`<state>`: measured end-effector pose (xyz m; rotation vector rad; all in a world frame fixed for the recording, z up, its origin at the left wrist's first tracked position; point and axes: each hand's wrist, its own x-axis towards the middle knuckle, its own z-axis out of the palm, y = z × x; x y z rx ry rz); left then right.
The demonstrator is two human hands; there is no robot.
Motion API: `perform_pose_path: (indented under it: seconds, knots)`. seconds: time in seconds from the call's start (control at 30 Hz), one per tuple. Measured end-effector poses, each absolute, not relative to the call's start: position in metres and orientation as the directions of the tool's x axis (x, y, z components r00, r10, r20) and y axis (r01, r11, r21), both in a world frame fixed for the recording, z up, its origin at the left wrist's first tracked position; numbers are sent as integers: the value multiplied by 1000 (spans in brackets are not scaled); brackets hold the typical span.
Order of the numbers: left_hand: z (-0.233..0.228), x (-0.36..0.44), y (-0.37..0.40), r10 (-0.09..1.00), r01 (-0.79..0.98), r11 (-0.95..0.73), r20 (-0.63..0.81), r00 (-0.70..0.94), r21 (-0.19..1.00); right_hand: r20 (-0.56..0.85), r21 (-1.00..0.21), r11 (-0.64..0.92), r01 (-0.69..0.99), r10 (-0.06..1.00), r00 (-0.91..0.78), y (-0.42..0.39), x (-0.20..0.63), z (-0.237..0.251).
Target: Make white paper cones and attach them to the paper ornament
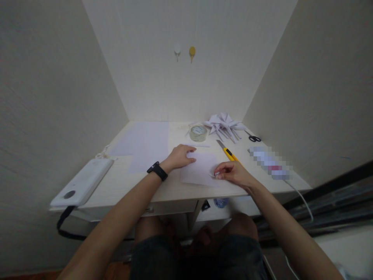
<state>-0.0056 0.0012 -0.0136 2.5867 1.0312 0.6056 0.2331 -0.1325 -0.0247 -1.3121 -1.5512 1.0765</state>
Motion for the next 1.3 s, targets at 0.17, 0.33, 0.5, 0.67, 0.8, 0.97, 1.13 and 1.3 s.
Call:
perform_pose_path:
  seconds: [0.17, 0.33, 0.5, 0.67, 0.8, 0.97, 1.13, 1.3]
  knots:
    - [-8, -7, 1, 749, 533, -622, 237, 619, 574, 48, -960, 87, 266, 987, -151, -131, 238, -26]
    - [1, -9, 1, 719, 439, -588, 190, 669, 680, 65, -966, 95, 241, 990, -127, -131, 238, -26]
    - [2, -9, -1, 642, 337, -640, 240, 728, 691, 58, -976, 82, 203, 991, -122, -131, 238, -27]
    - [0, -6, -7, 681, 458, -707, 344, 646, 539, 64, -972, 91, 217, 990, -128, -132, 237, -27]
    - [1, -5, -10, 679, 488, -707, 300, 670, 511, 59, -969, 86, 233, 991, -122, -131, 238, -27]
    - [4, -5, -14, 722, 510, -666, 297, 625, 545, 63, -965, 88, 245, 992, -107, -131, 238, -28]
    - [9, -2, -21, 770, 554, -616, 279, 574, 560, 77, -959, 108, 260, 989, -127, -132, 238, -28]
    - [10, 6, -28, 863, 551, -480, 255, 436, 682, 89, -954, 126, 274, 986, -143, -132, 236, -30]
